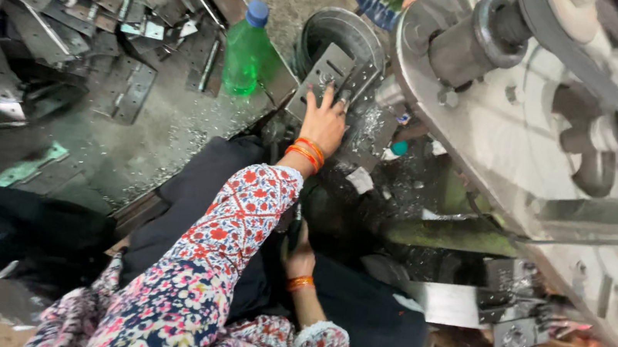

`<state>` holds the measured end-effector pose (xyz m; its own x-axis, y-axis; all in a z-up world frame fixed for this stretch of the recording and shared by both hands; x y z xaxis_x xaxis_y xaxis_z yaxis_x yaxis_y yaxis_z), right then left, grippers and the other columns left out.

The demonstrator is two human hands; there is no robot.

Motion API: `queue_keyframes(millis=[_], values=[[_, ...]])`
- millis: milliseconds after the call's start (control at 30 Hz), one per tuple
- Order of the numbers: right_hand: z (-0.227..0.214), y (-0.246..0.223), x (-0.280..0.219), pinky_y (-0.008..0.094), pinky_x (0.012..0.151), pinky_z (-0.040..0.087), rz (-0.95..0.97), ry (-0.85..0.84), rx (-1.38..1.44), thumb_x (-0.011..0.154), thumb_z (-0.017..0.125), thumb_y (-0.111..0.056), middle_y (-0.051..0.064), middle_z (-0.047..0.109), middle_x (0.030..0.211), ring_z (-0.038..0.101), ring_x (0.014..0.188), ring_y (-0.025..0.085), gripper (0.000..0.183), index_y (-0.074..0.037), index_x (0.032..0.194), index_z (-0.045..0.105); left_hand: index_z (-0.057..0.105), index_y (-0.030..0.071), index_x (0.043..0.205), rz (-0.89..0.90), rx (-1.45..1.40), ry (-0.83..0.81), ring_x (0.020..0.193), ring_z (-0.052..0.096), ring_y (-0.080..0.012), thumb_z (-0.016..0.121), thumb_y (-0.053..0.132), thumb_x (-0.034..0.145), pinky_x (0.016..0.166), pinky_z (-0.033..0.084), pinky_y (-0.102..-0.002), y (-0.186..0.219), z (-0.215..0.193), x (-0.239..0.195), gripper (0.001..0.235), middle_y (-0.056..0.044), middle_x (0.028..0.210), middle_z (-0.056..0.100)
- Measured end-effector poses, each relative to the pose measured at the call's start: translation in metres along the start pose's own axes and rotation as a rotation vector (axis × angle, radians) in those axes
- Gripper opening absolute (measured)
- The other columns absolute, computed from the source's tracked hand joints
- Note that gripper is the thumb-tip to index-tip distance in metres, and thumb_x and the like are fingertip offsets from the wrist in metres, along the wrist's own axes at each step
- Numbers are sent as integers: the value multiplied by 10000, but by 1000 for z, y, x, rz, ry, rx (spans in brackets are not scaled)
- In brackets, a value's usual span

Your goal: The person picks up metal plates from a bin and places them one at a time under a vertical drill press to create holes.

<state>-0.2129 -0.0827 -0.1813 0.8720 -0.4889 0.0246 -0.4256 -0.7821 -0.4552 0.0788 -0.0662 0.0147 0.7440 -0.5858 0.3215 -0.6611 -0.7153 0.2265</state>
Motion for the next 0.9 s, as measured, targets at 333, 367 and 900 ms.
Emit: queue_keyframes(millis=[333,367,900], values=[[-52,-19,25,519,814,584,-35,-112,31,853,728,-324,313,706,1055,699,977,472,789,-91,1521,379,714,105,1167,-102,-369,246,1255,491,-379,797,310,801,980,430,-593,-62,-125,-68,428,-100,1247,649],[-67,-23,30,514,843,585,41,-152,-48,860,716,-340,305,718,1033,711,983,458,760,-109,1519,416,709,106,1152,-128,-342,265,1249,509,-363,795,275,785,966,449,-554,-81,-133,-84,413,-84,1271,651],[-120,-73,55,489,944,544,30,-277,-95,855,705,-321,304,707,1109,679,1082,463,692,-127,1480,481,567,101,1384,-980,11,176,1141,538,-362,868,269,725,857,475,-546,-388,51,-254,744,-118,1227,566]])
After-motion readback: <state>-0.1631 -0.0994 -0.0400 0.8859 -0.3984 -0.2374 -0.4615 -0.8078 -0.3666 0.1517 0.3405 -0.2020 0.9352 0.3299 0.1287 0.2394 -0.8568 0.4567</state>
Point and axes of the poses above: each hand's wrist, its own x-axis towards the middle knuckle, its own z-axis out of the palm, y = z × x, the point moved 7 cm from there along x, towards the middle knuckle
